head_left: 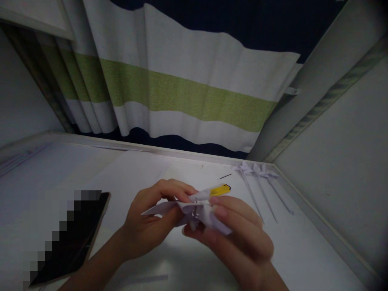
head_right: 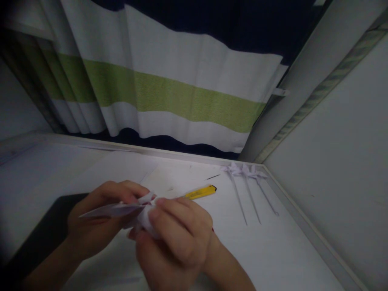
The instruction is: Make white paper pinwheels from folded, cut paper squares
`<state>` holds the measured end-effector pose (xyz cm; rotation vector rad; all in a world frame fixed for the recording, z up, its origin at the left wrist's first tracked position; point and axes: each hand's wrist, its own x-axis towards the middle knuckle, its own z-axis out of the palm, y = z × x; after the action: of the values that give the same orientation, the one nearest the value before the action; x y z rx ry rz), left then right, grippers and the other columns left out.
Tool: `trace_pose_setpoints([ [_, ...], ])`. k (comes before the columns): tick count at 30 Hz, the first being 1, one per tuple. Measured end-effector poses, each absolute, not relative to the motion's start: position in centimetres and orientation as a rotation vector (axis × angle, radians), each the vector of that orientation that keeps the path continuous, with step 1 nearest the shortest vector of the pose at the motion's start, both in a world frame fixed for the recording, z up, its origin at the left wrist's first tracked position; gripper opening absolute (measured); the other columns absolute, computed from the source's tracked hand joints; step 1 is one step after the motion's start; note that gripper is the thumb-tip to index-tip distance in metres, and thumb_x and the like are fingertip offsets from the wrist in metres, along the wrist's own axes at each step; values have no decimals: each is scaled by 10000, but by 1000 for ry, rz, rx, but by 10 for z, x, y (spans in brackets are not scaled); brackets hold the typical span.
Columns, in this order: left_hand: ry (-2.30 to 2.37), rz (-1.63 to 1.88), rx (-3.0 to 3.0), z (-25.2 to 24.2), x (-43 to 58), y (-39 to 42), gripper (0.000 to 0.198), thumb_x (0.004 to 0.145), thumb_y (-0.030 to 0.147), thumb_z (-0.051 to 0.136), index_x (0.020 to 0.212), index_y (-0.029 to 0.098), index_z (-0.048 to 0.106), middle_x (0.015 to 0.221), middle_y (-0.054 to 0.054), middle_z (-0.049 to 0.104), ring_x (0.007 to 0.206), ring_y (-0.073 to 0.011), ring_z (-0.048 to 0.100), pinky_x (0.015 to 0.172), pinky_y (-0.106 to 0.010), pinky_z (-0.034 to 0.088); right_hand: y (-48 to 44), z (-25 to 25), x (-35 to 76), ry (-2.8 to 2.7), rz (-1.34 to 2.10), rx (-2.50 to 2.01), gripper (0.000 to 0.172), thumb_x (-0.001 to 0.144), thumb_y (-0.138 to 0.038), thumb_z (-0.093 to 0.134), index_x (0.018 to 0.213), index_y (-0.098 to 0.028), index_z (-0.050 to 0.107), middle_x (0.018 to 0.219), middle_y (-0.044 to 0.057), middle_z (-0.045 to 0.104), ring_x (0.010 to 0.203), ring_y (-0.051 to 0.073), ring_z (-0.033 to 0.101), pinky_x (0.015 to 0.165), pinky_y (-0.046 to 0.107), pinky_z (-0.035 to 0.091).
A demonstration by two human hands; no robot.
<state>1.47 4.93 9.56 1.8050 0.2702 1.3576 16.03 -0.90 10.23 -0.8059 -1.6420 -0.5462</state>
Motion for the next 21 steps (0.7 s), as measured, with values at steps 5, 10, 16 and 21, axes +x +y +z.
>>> trace_pose_setpoints([
  [5, 49, 1383, 1918, 97, 11, 53, 197, 712, 98, 592, 887, 187, 577, 905, -41, 628, 764, -165, 614, 626, -243, 520, -10, 105, 170, -1808, -163, -738, 377, 708, -226, 613, 1051, -234, 458, 908, 39, 595, 790, 166, 592, 633, 297, 528],
  [10, -42, 1470, 2130, 95, 6, 56, 316, 656, 7, 600, 935, 153, 572, 991, -48, 605, 863, -173, 588, 699, -238, 525, -20, 109, 170, -1856, -73, -843, 294, 736, -208, 579, 1023, -194, 518, 864, 49, 623, 795, 164, 588, 672, 279, 505],
  [16, -29, 1469, 2226, 95, 6, 54, 211, 699, 67, 586, 890, 158, 583, 1025, -44, 599, 832, -137, 593, 674, -194, 517, -22, 110, 174, -1934, -46, -808, 200, 761, -195, 540, 961, -200, 556, 894, 52, 620, 809, 160, 596, 676, 273, 510],
  [21, 39, 1470, 2250, 107, 4, 49, 162, 701, 154, 574, 859, 184, 594, 958, -46, 625, 749, -137, 604, 612, -193, 495, -21, 112, 176, -1974, -50, -762, 207, 774, -152, 517, 975, -188, 554, 911, 46, 626, 835, 155, 593, 728, 286, 506],
])
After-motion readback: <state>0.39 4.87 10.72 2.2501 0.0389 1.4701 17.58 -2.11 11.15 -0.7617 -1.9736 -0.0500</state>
